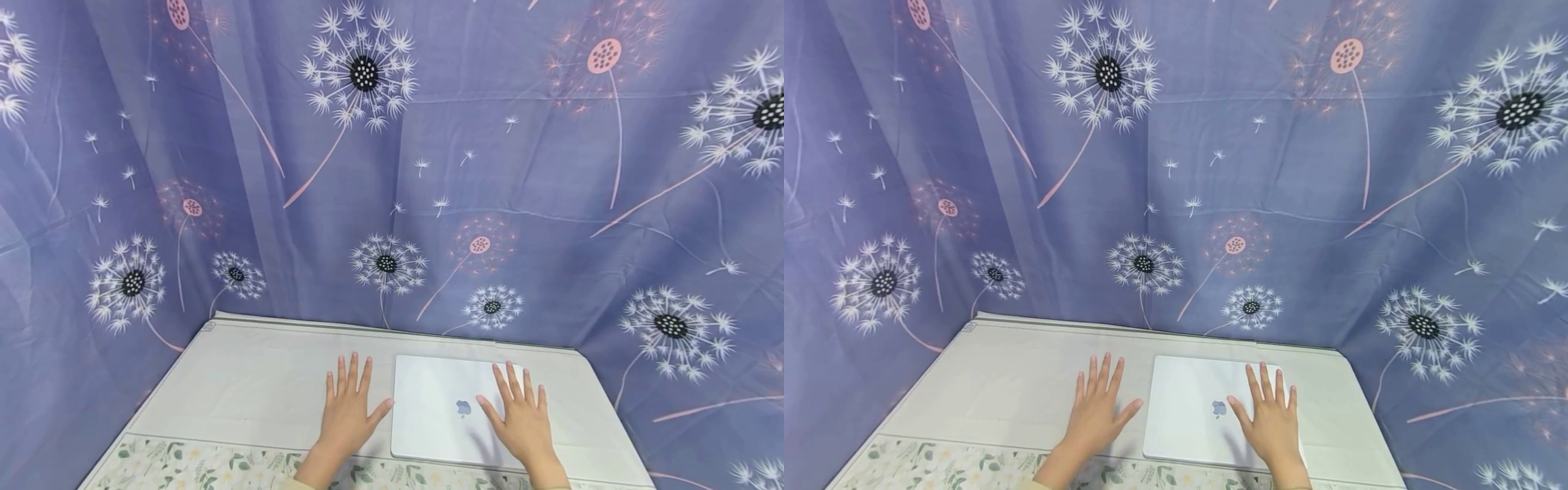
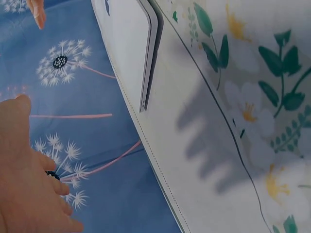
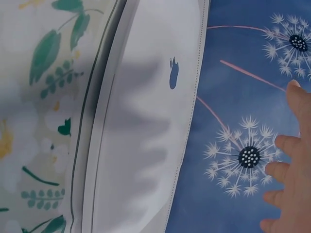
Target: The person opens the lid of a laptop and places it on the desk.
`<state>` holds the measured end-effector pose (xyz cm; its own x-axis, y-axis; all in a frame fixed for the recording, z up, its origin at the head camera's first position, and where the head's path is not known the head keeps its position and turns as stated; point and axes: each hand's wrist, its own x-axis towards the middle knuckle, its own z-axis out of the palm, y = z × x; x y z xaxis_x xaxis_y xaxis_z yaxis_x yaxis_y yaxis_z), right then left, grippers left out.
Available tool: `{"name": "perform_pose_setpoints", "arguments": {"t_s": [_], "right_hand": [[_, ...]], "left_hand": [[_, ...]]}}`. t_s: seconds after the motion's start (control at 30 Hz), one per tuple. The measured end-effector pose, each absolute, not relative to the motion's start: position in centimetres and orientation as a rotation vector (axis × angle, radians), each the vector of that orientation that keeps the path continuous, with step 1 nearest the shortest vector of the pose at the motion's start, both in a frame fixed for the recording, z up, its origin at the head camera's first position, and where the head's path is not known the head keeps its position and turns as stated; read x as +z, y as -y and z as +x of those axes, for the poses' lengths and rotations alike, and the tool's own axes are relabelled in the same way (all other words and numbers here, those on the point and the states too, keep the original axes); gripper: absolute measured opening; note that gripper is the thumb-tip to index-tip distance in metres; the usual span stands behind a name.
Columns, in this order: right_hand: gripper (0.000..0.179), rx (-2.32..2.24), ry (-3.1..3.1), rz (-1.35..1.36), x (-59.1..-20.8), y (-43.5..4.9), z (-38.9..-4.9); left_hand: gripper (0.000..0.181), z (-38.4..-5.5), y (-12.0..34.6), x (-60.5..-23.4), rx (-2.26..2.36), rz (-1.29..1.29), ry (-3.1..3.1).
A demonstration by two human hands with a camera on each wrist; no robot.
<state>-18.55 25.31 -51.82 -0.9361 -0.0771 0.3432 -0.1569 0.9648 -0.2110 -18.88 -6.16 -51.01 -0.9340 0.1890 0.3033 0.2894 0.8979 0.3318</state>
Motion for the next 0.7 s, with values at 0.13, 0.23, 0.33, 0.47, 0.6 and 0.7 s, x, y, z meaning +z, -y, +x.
{"name": "perform_pose_setpoints", "arguments": {"t_s": [0.13, 0.23, 0.33, 0.47, 0.6, 0.7], "right_hand": [[0.069, 0.354, 2.768, 0.173, -52.0, -25.7, -18.6], [0.069, 0.373, 2.776, 0.169, -52.1, -26.0, -18.6], [0.069, 0.387, 2.804, 0.149, -52.2, -26.4, -18.7], [0.069, 0.385, 2.82, 0.128, -52.3, -26.9, -18.6], [0.069, 0.391, 2.812, 0.121, -52.5, -27.2, -18.5], [0.069, 0.406, 2.814, 0.11, -52.8, -27.6, -18.4]], "left_hand": [[0.086, -18.8, 5.7, -51.3, -0.576, -0.387, 2.799], [0.087, -18.9, 5.3, -51.4, -0.591, -0.399, 2.825], [0.087, -18.9, 4.9, -51.6, -0.615, -0.412, 2.848], [0.088, -18.9, 4.6, -51.7, -0.643, -0.438, 2.855], [0.088, -18.9, 4.3, -51.9, -0.681, -0.473, 2.864], [0.088, -18.8, 4.0, -52.0, -0.73, -0.506, 2.876]]}}
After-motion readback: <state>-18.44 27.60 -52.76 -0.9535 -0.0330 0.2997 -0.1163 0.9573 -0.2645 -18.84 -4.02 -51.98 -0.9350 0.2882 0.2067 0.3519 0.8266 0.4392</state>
